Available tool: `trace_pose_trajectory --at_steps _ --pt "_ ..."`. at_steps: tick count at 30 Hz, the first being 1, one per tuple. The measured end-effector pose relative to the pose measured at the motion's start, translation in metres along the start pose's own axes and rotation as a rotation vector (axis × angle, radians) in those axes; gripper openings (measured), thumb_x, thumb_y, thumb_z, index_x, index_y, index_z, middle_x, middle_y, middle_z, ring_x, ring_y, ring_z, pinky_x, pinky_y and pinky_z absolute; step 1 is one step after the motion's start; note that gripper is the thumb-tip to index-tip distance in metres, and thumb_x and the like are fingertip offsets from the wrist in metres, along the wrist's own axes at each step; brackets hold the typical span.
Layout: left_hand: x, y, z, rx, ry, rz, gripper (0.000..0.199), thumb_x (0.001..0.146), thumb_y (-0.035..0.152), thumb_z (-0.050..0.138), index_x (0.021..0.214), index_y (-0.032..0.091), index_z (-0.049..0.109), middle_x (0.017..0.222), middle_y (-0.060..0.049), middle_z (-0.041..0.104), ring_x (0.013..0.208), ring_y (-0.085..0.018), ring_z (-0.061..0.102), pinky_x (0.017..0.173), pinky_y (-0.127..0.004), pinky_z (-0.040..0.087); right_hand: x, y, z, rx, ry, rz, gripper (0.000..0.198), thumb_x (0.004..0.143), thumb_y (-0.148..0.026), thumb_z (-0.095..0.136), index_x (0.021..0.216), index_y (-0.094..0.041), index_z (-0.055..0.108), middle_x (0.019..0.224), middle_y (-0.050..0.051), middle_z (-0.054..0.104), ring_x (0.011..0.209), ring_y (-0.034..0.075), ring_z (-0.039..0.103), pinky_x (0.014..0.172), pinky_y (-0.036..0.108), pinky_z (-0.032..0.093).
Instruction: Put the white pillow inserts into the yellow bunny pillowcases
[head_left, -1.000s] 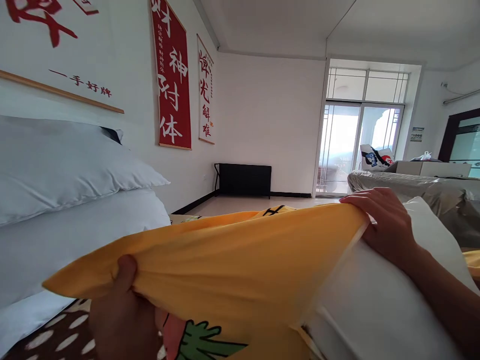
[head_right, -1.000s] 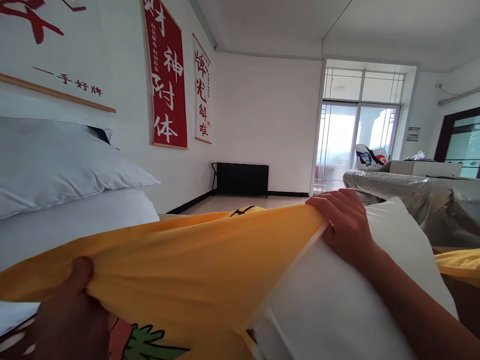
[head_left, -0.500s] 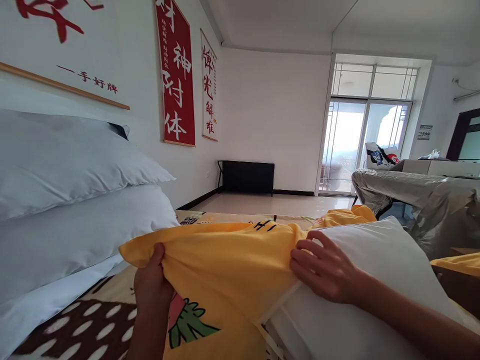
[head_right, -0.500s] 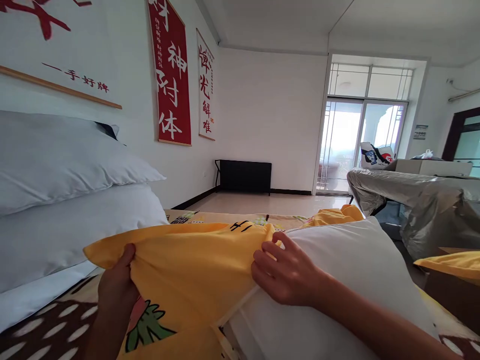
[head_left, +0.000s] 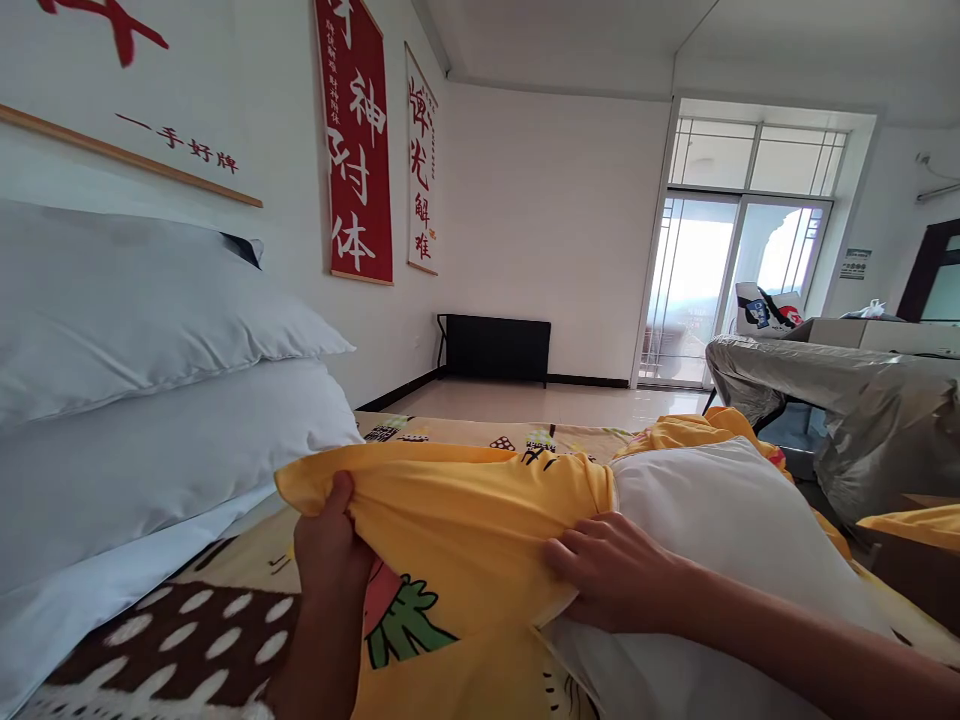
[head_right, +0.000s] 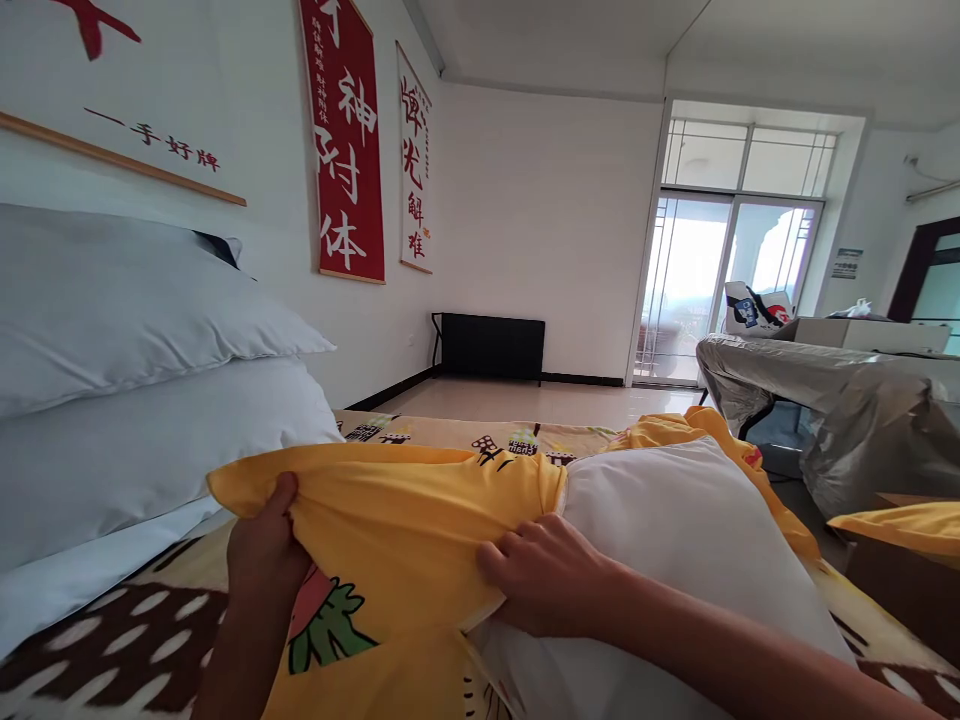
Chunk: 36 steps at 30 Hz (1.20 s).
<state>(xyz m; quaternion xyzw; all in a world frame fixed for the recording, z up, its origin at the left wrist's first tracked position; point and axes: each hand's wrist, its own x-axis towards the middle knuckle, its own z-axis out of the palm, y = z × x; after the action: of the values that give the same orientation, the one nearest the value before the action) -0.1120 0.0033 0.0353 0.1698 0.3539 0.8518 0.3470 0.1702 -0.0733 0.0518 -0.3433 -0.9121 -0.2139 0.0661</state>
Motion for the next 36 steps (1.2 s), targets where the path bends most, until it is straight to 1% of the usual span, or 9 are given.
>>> trace_pose_trajectory --at_steps 2,6,11,14,17,22,27,32,36 --pt "0.000 -0.001 0.000 -0.015 -0.026 -0.024 0.025 0.073 0.022 0.067 0.097 0.016 0.061 0.089 -0.003 0.064 0.071 -0.012 0.061 0.064 -0.022 0.054 0.003 0.000 0.001 -0.022 -0.055 0.012 0.009 0.084 -0.026 0.052 0.090 -0.020 0.049 0.075 0.000 0.065 0.065 0.014 0.058 0.051 0.029 0.021" --pt "0.003 0.001 -0.004 0.177 -0.314 -0.007 0.026 0.070 0.028 0.069 0.093 0.018 0.061 0.091 -0.003 0.066 0.089 -0.018 0.063 0.078 -0.025 0.053 0.007 0.009 0.004 -0.079 -0.125 0.038 0.012 0.079 -0.011 0.048 0.088 -0.019 0.049 0.073 0.001 0.066 0.062 0.014 0.058 0.050 0.028 0.017" --pt "-0.014 0.029 -0.012 0.504 -0.547 0.206 0.052 0.069 0.043 0.068 0.116 0.027 0.053 0.136 -0.007 0.050 0.132 -0.026 0.037 0.109 -0.042 0.030 0.014 0.038 -0.001 -0.114 -0.069 0.222 0.015 0.079 -0.009 0.046 0.087 -0.020 0.053 0.076 0.002 0.067 0.063 0.015 0.057 0.053 0.027 0.019" --pt "-0.040 0.051 -0.017 0.675 -0.644 0.322 0.053 0.072 0.056 0.061 0.117 0.030 0.056 0.140 -0.005 0.047 0.133 -0.028 0.036 0.112 -0.046 0.024 0.019 0.058 -0.003 -0.126 0.016 0.365 0.016 0.080 -0.009 0.045 0.086 -0.020 0.054 0.078 0.003 0.068 0.066 0.016 0.057 0.054 0.028 0.021" --pt "-0.067 0.058 -0.017 0.800 -0.834 0.420 0.045 0.077 0.057 0.055 0.113 0.030 0.061 0.138 -0.004 0.050 0.130 -0.029 0.041 0.108 -0.045 0.033 0.022 0.069 0.000 -0.116 0.071 0.425 0.015 0.081 -0.010 0.044 0.086 -0.020 0.054 0.078 0.002 0.068 0.067 0.017 0.058 0.054 0.028 0.021" --pt "-0.094 0.036 -0.003 1.101 -1.181 0.602 0.040 0.085 0.048 0.047 0.117 0.027 0.059 0.136 -0.008 0.051 0.127 -0.027 0.045 0.104 -0.046 0.038 0.022 0.064 0.014 -0.084 0.077 0.366 0.013 0.085 -0.012 0.043 0.087 -0.020 0.053 0.081 0.003 0.066 0.070 0.017 0.059 0.056 0.028 0.027" --pt "-0.083 0.011 0.006 1.352 -1.222 0.680 0.039 0.086 0.039 0.047 0.120 0.022 0.057 0.143 -0.012 0.042 0.133 -0.029 0.036 0.105 -0.054 0.034 0.021 0.059 0.027 -0.091 0.029 0.291 0.012 0.083 -0.012 0.046 0.087 -0.019 0.054 0.084 0.004 0.064 0.077 0.017 0.059 0.063 0.028 0.034" --pt "-0.076 -0.007 0.009 1.402 -1.154 0.767 0.040 0.085 0.027 0.045 0.123 0.017 0.053 0.138 -0.015 0.048 0.131 -0.028 0.040 0.103 -0.050 0.035 0.015 0.055 0.033 -0.071 0.037 0.270 0.011 0.083 -0.012 0.046 0.086 -0.018 0.055 0.084 0.005 0.063 0.077 0.016 0.058 0.066 0.027 0.037" --pt "-0.109 -0.030 0.022 1.292 -1.337 0.913 0.047 0.080 0.016 0.047 0.127 0.017 0.048 0.134 -0.012 0.051 0.126 -0.024 0.044 0.103 -0.044 0.036 0.010 0.041 0.038 -0.042 0.129 0.212 0.010 0.085 -0.014 0.046 0.087 -0.019 0.056 0.083 0.003 0.062 0.075 0.016 0.055 0.065 0.027 0.036"
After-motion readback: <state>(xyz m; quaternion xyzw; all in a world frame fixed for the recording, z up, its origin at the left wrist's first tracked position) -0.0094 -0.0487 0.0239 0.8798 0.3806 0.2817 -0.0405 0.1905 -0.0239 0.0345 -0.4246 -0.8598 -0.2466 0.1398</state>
